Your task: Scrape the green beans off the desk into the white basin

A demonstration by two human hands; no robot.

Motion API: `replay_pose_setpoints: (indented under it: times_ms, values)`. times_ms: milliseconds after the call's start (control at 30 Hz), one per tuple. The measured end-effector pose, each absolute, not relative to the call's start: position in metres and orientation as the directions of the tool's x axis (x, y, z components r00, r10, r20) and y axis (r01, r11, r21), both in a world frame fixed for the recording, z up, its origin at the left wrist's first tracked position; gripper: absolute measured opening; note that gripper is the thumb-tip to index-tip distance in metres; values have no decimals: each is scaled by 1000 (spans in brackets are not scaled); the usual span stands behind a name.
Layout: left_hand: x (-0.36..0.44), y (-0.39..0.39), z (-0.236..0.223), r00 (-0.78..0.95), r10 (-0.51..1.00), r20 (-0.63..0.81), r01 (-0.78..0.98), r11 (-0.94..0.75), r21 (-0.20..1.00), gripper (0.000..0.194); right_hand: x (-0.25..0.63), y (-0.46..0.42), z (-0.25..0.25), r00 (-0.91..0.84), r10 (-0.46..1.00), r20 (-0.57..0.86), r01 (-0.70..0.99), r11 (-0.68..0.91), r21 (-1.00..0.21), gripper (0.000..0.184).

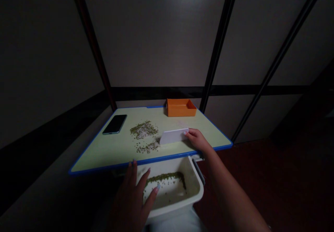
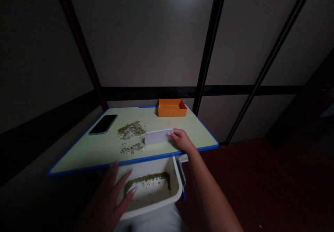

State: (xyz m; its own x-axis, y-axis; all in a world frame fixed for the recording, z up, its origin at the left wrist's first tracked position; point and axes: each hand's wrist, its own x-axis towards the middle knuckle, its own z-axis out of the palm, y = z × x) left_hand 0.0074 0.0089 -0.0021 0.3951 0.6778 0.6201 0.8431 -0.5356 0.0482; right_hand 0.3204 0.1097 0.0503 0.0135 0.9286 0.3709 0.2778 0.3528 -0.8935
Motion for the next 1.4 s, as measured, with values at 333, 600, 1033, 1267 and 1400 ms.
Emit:
replay_pose_setpoints:
  times_ms: [333, 600, 1033, 1267, 1400]
  values:
    - [6, 12, -6, 429, 618, 658, 831, -555, -21, 46, 320, 105, 55, 11, 939, 344, 266, 329, -906, 48]
    - [6, 11, -4, 431, 614, 661, 827, -562, -17, 46, 321, 104, 52, 104, 917, 386, 242, 353, -904, 44]
    - [5, 18, -9, 419, 643, 641, 845, -535, -15, 47, 282, 22, 52, 405, 564, 720, 530, 497, -688, 28]
    - [-4, 26, -16, 496, 567, 657, 807, -580, -109, 47, 246, -7, 41, -208, 386, 899, 662, 732, -161, 39]
    - [-12, 31, -19, 541, 567, 621, 796, -584, -160, 50, 247, -2, 43, -236, 433, 870, 660, 728, -184, 36]
